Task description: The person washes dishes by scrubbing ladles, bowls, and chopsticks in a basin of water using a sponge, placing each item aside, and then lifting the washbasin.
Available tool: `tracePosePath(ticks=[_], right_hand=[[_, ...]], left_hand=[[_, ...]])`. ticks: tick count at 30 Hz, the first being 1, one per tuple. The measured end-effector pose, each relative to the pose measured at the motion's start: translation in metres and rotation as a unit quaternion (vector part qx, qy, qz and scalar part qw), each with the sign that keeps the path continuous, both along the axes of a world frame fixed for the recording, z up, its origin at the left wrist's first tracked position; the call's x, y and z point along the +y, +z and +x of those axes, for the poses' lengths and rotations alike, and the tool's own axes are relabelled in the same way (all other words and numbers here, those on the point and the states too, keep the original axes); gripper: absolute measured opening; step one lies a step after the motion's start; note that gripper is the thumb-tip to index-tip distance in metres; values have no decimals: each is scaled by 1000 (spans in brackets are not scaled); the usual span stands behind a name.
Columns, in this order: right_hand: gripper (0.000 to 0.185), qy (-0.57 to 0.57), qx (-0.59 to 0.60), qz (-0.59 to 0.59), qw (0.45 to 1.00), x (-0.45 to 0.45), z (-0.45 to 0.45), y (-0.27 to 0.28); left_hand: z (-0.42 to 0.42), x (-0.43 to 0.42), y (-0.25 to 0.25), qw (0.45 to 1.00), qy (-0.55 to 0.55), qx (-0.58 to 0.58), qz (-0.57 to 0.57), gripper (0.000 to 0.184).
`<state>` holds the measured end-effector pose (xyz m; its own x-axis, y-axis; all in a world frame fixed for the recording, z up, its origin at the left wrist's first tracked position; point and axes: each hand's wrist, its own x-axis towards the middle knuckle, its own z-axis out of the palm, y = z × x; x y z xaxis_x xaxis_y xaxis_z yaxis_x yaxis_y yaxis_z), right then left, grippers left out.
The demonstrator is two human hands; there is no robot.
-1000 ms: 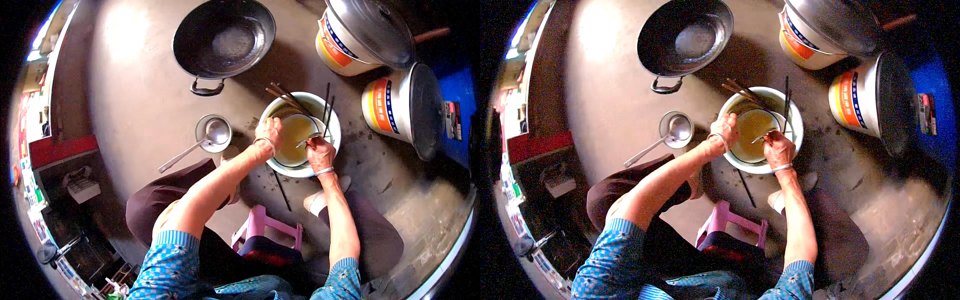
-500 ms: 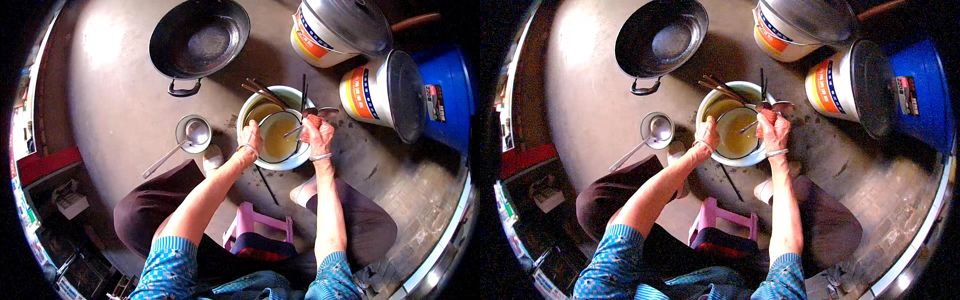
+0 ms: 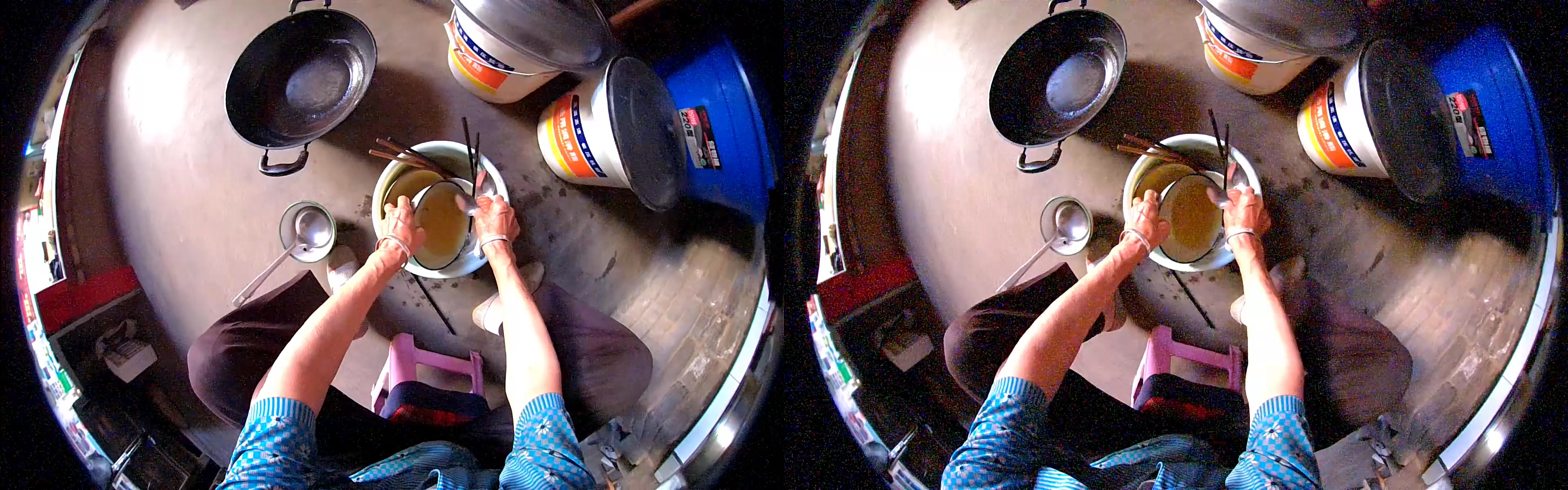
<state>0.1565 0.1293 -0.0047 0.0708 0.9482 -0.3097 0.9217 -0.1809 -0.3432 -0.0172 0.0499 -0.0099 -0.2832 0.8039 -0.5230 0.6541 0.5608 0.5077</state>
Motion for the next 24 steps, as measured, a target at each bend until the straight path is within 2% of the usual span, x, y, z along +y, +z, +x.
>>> tracePosePath(ticks=[2, 3, 4, 5, 6, 7, 8, 10, 11, 12, 13, 14, 15, 16, 18, 19, 20, 22, 23, 24], right_hand=[[20, 2, 5, 31, 999, -4, 1, 3], [21, 26, 40, 25, 999, -9, 2, 10], [23, 50, 74, 19, 996, -16, 2, 16], [22, 96, 143, 71, 982, -29, 0, 14], [22, 119, 133, 32, 983, -38, -7, 19], [21, 139, 197, 32, 970, -49, -12, 14], [20, 189, 213, 53, 957, -60, -14, 4], [26, 233, 213, -24, 949, -79, -22, -1], [28, 256, 208, -104, 938, -86, -19, -5], [30, 277, 201, -185, 921, -88, -20, 2], [30, 278, 200, -186, 921, -89, -18, -4], [33, 287, 259, -163, 908, -90, -11, -13], [36, 293, 316, -139, 891, -91, -6, -18], [43, 294, 197, -240, 904, -84, -5, -10], [46, 411, -36, -138, 900, -84, -1, -15], [33, 417, -84, -132, 896, -79, -2, -18], [28, 418, -136, -50, 897, -78, -1, -28], [41, 451, -188, 11, 873, -69, -2, -32], [41, 449, -187, 11, 874, -68, -4, -34], [34, 435, -166, -59, 883, -68, -8, -35]], left_hand=[[-2, -1, -20, 998, 28, -52, -5, 51], [-4, -10, -44, 992, 63, -109, 31, 50], [-2, -11, -36, 979, 98, -166, 68, 49], [2, -9, -28, 969, 159, -188, -6, 48], [3, -7, -25, 953, 193, -228, -43, 46], [3, -9, -23, 946, 205, -246, -51, 46], [1, -12, -22, 938, 217, -264, -60, 46], [6, -11, -24, 930, 241, -270, -71, 48], [7, -11, -27, 921, 265, -275, -82, 51], [5, -18, -51, 920, 265, -276, -82, 51], [0, -22, -64, 932, 179, -313, -30, 54], [1, -27, -77, 939, 149, -309, -28, 55], [2, -23, -61, 945, 118, -305, -24, 56], [2, -19, -44, 950, 88, -300, -19, 58], [5, -10, -27, 866, 241, -426, -101, 61], [8, -10, -42, 884, 250, -388, -79, 70], [8, -10, -47, 883, 251, -389, -81, 70], [3, -2, -41, 891, 256, -366, -80, 77], [5, 2, -38, 896, 260, -350, -84, 81], [4, 3, -38, 897, 258, -349, -84, 81]])
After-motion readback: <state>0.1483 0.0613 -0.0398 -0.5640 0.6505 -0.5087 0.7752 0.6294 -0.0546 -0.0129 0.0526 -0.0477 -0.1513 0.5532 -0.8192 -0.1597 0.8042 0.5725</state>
